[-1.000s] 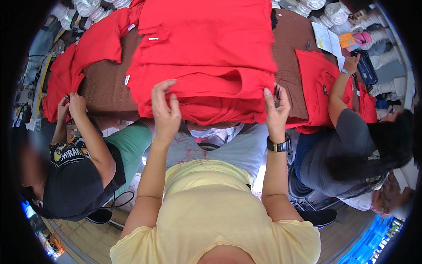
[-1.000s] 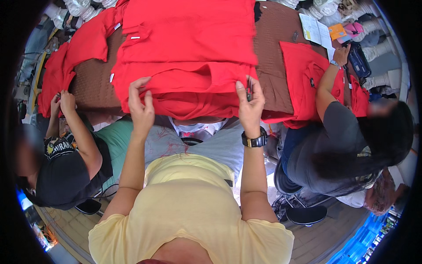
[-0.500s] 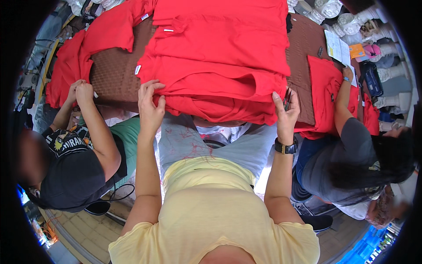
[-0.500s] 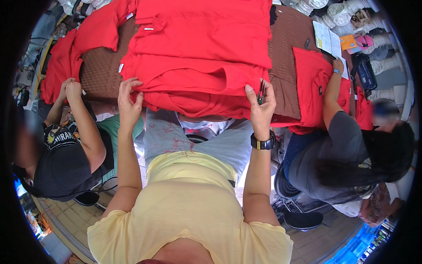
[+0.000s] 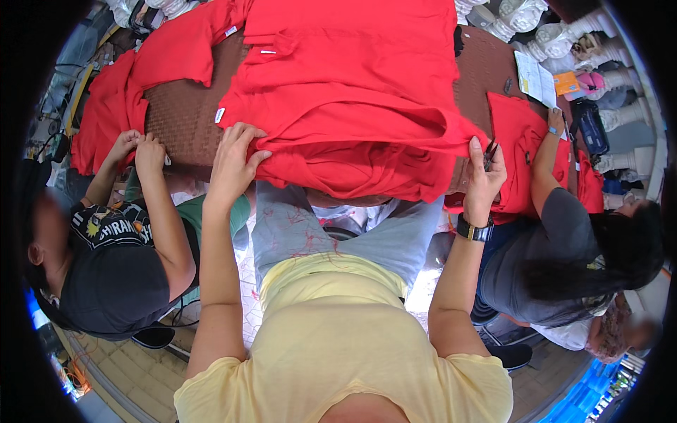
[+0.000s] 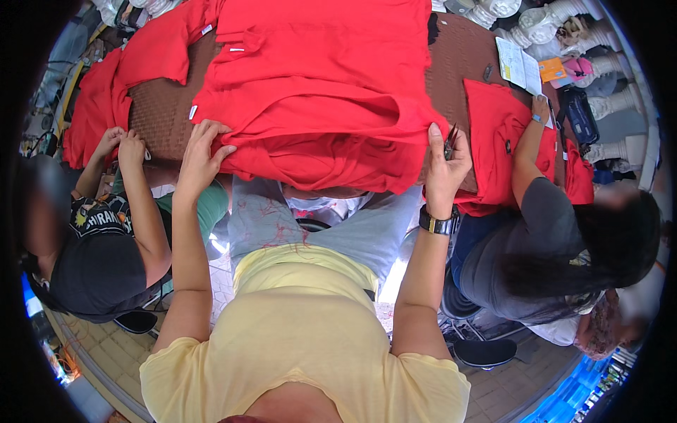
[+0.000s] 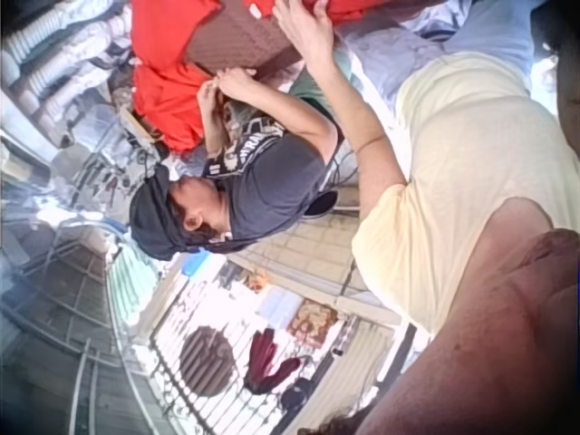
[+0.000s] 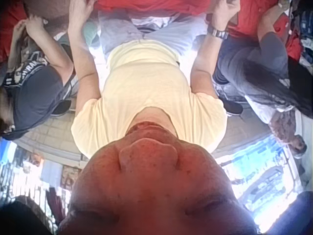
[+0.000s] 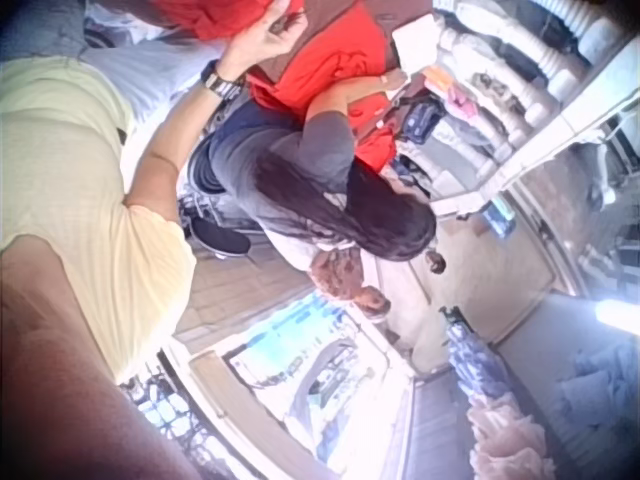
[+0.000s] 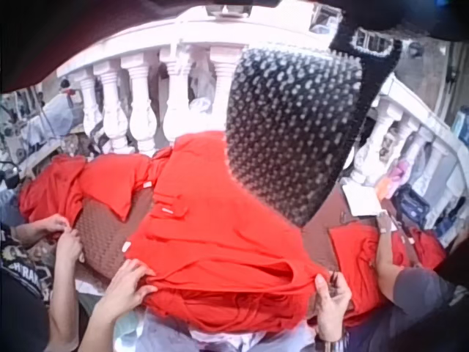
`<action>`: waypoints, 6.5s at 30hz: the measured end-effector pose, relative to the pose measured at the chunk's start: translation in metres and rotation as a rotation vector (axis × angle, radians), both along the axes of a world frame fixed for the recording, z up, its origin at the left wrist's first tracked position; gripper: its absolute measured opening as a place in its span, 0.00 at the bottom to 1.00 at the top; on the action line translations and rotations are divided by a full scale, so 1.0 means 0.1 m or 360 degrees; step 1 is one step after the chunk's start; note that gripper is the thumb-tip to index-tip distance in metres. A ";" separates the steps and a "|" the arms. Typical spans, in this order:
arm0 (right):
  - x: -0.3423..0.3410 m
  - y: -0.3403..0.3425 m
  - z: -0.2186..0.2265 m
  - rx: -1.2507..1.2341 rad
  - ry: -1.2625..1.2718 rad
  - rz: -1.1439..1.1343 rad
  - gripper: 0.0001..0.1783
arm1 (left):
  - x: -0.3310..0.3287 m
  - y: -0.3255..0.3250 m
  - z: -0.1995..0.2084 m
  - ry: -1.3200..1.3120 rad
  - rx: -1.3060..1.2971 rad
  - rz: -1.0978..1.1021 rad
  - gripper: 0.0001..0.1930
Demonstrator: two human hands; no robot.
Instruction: The person trims excess threads from red t-shirts using small snips while working at a table with other people.
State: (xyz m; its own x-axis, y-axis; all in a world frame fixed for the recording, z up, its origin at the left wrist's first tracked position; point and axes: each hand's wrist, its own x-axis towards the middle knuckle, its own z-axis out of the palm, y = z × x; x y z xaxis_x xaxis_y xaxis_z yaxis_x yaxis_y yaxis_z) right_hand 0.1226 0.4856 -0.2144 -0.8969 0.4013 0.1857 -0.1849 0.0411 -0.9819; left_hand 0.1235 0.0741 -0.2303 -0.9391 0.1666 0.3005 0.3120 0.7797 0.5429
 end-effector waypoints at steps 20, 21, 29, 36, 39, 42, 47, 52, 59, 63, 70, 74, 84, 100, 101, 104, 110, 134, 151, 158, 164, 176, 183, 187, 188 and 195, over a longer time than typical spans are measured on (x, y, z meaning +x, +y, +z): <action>-0.37 0.21 -0.33 0.1195 0.0112 -0.0410 0.19 | -0.10 0.18 0.08 0.0072 0.0195 0.0175 0.12; -0.29 0.12 -0.28 0.0993 0.0130 -0.0324 0.17 | -0.06 0.17 0.11 0.0098 0.0157 0.0208 0.12; -0.10 -0.28 -0.30 0.1024 -0.0124 0.0055 0.11 | 0.19 0.26 0.16 0.0177 0.0214 0.0460 0.11; -0.28 -0.43 -0.46 0.1131 0.0083 0.0114 0.14 | 0.28 0.51 0.10 0.0386 0.0210 0.0520 0.10; -0.31 -0.63 -0.47 0.1388 -0.0240 0.0147 0.13 | 0.23 0.61 0.16 0.0215 0.0408 0.0550 0.11; -0.31 -0.69 -0.50 0.1313 -0.0316 0.0091 0.13 | 0.27 0.38 0.04 0.0123 0.0425 0.0691 0.11; -0.21 -1.05 -0.25 0.0937 -0.0216 0.0376 0.12 | 0.35 0.31 -0.08 -0.0119 0.0497 0.0804 0.14; -0.38 -1.75 -0.37 0.0781 0.0153 0.0861 0.13 | 0.33 0.55 -0.02 -0.0240 0.0745 0.0770 0.18; -0.36 -1.88 -0.48 0.0551 -0.0089 0.0996 0.15 | 0.34 0.53 0.13 0.0214 0.0314 0.0734 0.13; -0.30 -1.81 -0.37 0.0604 -0.0022 0.0962 0.15 | 0.04 0.49 0.27 0.0592 0.0073 0.0188 0.12; -0.18 -1.64 -0.17 0.0186 -0.0314 0.1026 0.15 | 0.03 0.76 0.17 0.0194 0.0692 0.0092 0.04; -0.13 -1.52 -0.27 0.0095 -0.0300 0.0945 0.12 | 0.19 0.95 0.09 0.0239 0.0661 0.0149 0.04; -0.03 -1.45 -0.31 -0.0041 -0.0328 0.0959 0.12 | 0.25 1.14 -0.15 -0.0113 0.1259 0.0227 0.06; 0.31 -1.55 -0.12 -0.0389 -0.0787 0.1141 0.29 | 0.23 1.13 -0.26 -0.0324 0.1868 0.0042 0.02; 0.31 -1.56 -0.15 -0.0387 -0.0777 0.1148 0.29 | 0.24 1.12 -0.26 -0.0311 0.1851 0.0012 0.02; 0.30 -1.57 -0.23 -0.0431 -0.0762 0.1163 0.29 | 0.27 1.12 -0.23 -0.0311 0.1820 -0.0077 0.02; 0.26 -1.59 -0.28 -0.0754 -0.0819 0.1143 0.27 | 0.31 1.15 -0.16 -0.0351 0.1804 -0.0156 0.01; -0.16 -1.57 -0.39 0.0018 -0.0259 0.0998 0.19 | 0.34 0.75 -0.05 -0.0108 0.0543 0.0295 0.19; -0.15 -1.14 -0.19 -0.0478 -0.0520 0.0761 0.09 | 0.71 0.12 0.34 -0.0842 0.0723 -0.0420 0.14; -0.13 -1.19 -0.17 -0.0449 -0.0497 0.0814 0.08 | 0.15 0.62 0.05 -0.0113 0.0905 0.0222 0.06; -0.18 -0.97 -0.18 -0.0573 -0.0510 0.0605 0.08 | 0.41 0.31 0.29 -0.0555 0.1826 0.0039 0.03; -0.35 -0.66 -0.16 -0.0700 -0.0339 0.0488 0.06 | 0.94 0.31 0.01 -0.1600 0.0222 -0.0654 0.24; -0.47 -0.71 0.15 -0.0644 -0.0231 0.0426 0.07 | -0.38 0.41 0.08 0.0591 0.0078 0.0307 0.16; -0.67 -0.41 0.58 -0.0618 0.0102 0.0197 0.08 | -0.78 0.13 0.06 -0.0020 0.0795 0.0152 0.12; -0.70 -0.30 0.67 -0.0609 0.0137 0.0203 0.07 | -0.82 0.13 0.16 -0.0066 0.0904 0.0120 0.13; -0.91 -0.04 0.29 -0.0477 -0.0088 0.0132 0.08 | -0.88 0.35 0.10 0.0905 0.0124 0.0596 0.14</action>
